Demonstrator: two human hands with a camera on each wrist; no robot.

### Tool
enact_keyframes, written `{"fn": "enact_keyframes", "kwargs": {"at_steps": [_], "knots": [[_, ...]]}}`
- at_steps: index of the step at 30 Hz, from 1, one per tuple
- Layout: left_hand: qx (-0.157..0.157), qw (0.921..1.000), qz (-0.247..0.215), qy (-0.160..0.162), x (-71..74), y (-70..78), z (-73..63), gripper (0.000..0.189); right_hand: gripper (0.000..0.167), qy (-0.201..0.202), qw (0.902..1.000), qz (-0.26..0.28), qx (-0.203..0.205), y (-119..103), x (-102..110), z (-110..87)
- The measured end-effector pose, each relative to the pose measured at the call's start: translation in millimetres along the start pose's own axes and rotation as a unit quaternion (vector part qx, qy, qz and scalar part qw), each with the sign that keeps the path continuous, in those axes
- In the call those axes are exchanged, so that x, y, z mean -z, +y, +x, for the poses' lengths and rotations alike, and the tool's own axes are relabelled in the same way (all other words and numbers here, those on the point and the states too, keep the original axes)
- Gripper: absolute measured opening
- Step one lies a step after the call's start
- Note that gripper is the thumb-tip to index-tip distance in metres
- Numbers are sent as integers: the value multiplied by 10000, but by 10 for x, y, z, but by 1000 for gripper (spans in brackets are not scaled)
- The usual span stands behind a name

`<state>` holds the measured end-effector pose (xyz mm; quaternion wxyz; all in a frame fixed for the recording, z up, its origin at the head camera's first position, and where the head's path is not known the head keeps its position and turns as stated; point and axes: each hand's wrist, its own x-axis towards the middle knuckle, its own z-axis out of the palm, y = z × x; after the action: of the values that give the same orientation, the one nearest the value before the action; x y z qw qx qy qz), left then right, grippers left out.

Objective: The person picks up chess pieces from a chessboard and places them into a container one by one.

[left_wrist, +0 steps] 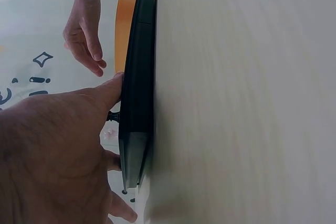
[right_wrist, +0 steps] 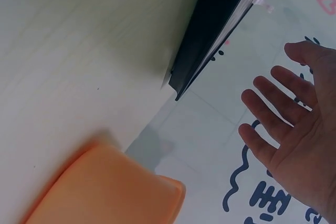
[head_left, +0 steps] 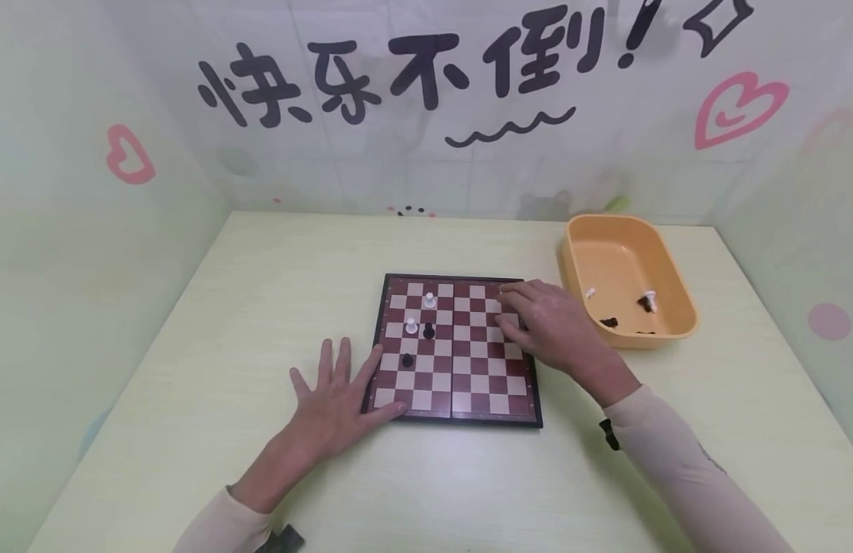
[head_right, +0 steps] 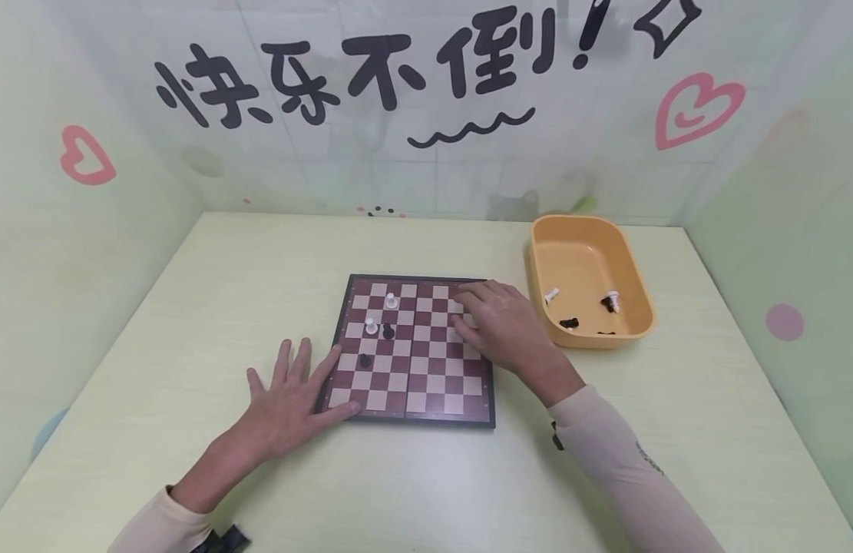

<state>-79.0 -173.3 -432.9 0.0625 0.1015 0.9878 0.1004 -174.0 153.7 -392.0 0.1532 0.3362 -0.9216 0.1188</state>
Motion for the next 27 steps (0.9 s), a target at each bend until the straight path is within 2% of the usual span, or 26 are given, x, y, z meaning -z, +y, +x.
{"fn": "enact_keyframes", "kwargs": {"at_steps": [10, 17, 27], "knots": [[20, 10000, -10, -80, 15, 9, 11, 97, 32, -49, 9997, 222, 65, -75, -64, 33], [29, 10000, -16, -86, 33, 12, 8, 97, 32, -166, 9996, 210, 74, -143, -96, 93], [25, 10000, -29, -77, 12, 6, 7, 97, 31, -229, 9993, 92, 289, -235, -163, 147]]}}
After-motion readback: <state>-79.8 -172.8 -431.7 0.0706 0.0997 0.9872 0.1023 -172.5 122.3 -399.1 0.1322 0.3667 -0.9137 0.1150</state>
